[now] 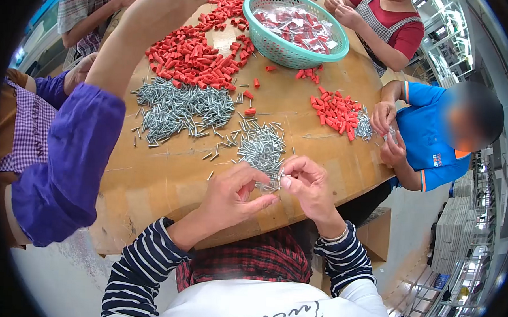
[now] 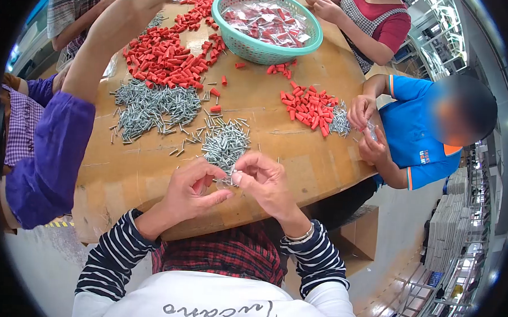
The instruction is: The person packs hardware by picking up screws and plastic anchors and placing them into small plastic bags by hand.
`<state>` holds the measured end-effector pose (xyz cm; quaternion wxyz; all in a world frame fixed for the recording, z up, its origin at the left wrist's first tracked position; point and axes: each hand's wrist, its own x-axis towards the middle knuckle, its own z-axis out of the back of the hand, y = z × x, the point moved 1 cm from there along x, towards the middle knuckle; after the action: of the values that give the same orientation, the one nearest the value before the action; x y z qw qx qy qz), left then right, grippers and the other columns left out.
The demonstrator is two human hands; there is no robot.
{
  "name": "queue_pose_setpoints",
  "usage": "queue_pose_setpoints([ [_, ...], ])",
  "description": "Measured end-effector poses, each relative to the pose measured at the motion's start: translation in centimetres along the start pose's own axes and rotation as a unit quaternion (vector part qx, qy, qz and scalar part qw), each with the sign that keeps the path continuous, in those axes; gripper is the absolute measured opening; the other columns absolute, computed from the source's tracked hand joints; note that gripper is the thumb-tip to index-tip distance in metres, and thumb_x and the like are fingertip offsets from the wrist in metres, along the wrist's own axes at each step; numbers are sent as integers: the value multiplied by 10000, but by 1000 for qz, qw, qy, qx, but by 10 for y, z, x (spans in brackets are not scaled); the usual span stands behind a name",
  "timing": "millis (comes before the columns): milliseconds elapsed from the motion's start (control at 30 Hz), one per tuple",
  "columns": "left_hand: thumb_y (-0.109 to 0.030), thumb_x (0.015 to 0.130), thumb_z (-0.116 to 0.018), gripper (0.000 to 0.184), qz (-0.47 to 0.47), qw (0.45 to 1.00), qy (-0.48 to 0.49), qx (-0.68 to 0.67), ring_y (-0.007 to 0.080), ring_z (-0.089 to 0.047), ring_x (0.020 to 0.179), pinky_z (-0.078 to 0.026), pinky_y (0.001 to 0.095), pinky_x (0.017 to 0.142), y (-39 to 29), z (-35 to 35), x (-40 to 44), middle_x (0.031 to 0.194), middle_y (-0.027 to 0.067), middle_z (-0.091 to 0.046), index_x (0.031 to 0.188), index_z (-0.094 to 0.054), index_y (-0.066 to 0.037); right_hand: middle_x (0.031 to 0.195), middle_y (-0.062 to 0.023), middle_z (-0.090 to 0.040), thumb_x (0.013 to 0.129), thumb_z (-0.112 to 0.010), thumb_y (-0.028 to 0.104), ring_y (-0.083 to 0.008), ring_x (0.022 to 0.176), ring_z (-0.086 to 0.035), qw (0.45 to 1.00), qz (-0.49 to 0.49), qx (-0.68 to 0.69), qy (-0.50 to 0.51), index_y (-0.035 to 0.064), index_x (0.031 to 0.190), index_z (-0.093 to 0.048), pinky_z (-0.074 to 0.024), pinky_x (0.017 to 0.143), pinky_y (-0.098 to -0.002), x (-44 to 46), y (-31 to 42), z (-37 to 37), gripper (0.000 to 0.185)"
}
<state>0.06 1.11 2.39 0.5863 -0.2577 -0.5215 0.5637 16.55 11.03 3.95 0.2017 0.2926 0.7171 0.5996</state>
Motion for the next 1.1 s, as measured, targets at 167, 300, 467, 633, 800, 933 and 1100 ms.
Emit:
queue_pose_setpoints([
  [167,-219,724,-842,288,-14,1000,-10,-11,111,-465,536,-375,277,475,2,-4,-1,689,20,-508,918,-685,-73,944,-61,-557,846,-661,-20,-104,835,-502,997,19,-67,-12,24,966,-608,-416,735,-236,-4,2,-5,138],
  [300,-211,724,-837,283,-18,1000,-9,-6,119,-471,543,-379,281,481,4,-4,0,691,24,-504,915,-681,-73,932,-59,-564,817,-684,-44,-90,767,-508,970,94,-223,-7,31,966,-625,-416,652,-217,-5,3,-5,177],
  [467,-204,724,-833,275,-15,1000,-15,-11,127,-476,545,-384,287,483,8,-6,-2,691,26,-503,907,-676,-72,910,-63,-599,772,-738,-14,-109,702,-565,927,169,-333,8,43,935,-665,-462,581,-235,-4,5,-5,188],
  [633,-216,727,-833,272,-16,999,-10,26,136,-483,541,-392,294,480,5,-4,-1,691,27,-509,897,-674,-76,889,-79,-624,757,-765,5,-156,726,-622,920,181,-347,15,48,925,-700,-506,591,-262,-4,6,-2,185],
  [800,-231,731,-830,270,-17,999,-15,34,137,-491,540,-396,295,478,5,-5,0,688,26,-509,896,-676,-83,867,-90,-636,763,-758,-1,-185,708,-633,901,202,-381,36,47,927,-715,-511,602,-262,-2,11,1,176],
  [933,-239,730,-831,275,-8,999,-13,40,138,-494,539,-398,298,479,4,-4,0,691,26,-510,902,-677,-88,868,-90,-637,779,-746,3,-183,708,-629,903,168,-396,13,36,928,-719,-512,627,-275,1,18,1,155],
  [1100,-218,717,-844,291,8,999,-3,37,130,-497,573,-406,281,510,0,-2,-1,691,28,-519,902,-676,-69,870,-99,-632,814,-724,42,-183,697,-618,899,84,-424,-71,17,943,-706,-505,632,-286,27,26,7,132],
])
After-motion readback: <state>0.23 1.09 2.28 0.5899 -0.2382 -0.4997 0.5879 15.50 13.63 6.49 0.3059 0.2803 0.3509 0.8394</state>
